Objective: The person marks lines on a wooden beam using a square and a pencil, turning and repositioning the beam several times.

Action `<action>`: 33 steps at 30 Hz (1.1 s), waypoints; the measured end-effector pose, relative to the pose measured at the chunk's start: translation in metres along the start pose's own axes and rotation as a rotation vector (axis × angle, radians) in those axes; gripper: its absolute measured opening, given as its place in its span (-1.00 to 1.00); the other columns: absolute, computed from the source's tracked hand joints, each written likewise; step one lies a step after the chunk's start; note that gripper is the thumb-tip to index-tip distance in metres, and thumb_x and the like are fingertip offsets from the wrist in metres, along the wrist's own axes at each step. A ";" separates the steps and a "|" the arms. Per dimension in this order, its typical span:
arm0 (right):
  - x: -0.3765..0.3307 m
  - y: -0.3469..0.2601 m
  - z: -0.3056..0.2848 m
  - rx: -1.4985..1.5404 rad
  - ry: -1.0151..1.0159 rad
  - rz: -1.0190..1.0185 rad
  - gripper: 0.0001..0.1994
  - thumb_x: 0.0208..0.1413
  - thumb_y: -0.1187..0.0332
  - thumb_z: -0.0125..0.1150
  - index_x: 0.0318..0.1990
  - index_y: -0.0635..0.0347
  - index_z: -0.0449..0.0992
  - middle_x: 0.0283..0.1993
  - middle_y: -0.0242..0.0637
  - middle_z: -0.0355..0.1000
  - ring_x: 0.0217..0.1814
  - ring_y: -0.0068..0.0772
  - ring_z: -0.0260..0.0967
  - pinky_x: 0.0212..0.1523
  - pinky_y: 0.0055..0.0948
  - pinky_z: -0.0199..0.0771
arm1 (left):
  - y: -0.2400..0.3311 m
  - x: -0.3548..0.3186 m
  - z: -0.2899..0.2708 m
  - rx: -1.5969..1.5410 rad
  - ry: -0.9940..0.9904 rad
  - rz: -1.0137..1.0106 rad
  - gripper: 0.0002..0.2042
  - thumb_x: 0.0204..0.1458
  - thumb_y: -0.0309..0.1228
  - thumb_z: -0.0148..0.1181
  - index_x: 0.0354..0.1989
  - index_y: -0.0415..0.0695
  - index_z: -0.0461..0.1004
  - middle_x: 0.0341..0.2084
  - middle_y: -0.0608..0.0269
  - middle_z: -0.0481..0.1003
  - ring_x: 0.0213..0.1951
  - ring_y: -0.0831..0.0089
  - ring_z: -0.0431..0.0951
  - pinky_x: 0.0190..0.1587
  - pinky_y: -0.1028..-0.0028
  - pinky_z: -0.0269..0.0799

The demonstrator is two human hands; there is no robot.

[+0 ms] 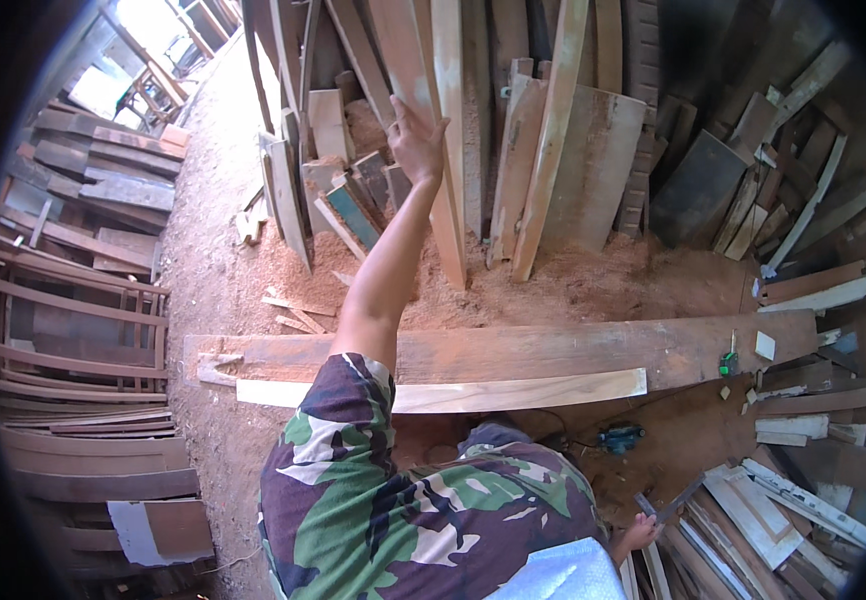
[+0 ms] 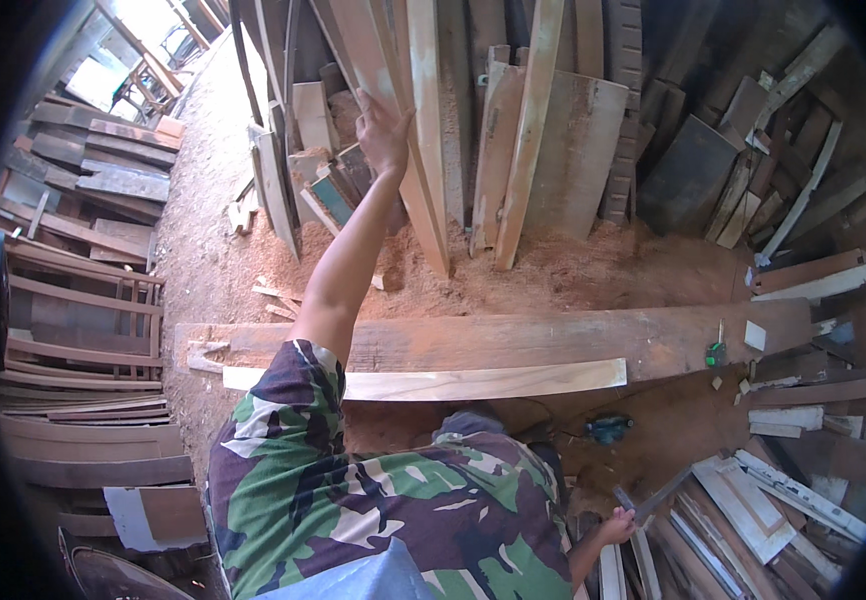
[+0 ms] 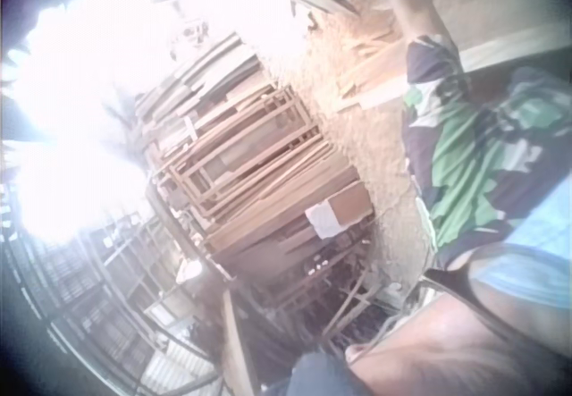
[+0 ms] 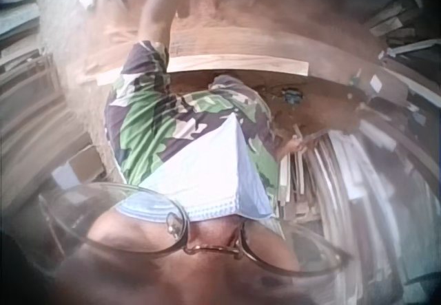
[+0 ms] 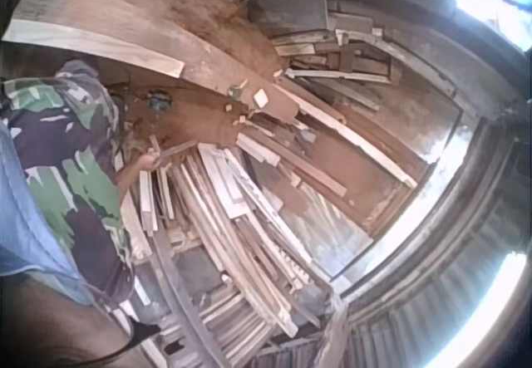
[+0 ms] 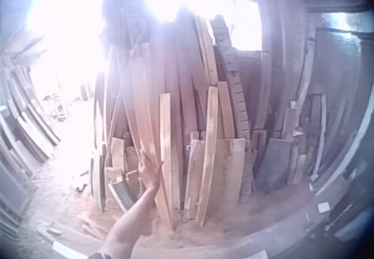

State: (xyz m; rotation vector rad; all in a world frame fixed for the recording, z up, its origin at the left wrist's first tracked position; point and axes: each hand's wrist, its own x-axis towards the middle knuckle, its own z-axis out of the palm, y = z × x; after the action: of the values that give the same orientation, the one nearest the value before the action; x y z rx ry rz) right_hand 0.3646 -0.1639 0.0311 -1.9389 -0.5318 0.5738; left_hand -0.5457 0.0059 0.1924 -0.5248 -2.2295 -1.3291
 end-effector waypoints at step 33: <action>-0.028 -0.029 -0.013 -0.295 0.152 0.216 -0.65 0.40 0.21 0.36 -0.15 0.45 0.59 -0.25 -0.08 0.64 -0.26 -0.28 0.63 -0.18 -0.31 0.73 | 0.096 -0.083 0.393 0.071 -0.607 -0.217 0.06 -0.14 0.04 0.71 0.48 -0.09 0.18 0.37 -0.33 0.29 0.39 -0.29 0.35 0.34 -0.11 0.44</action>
State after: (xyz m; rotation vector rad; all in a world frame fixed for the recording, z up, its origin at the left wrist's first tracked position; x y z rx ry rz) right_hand 0.3471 -0.1786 0.0668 -2.3178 -0.3261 0.4984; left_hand -0.5089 0.3919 0.0508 -0.7552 -2.8832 -1.3102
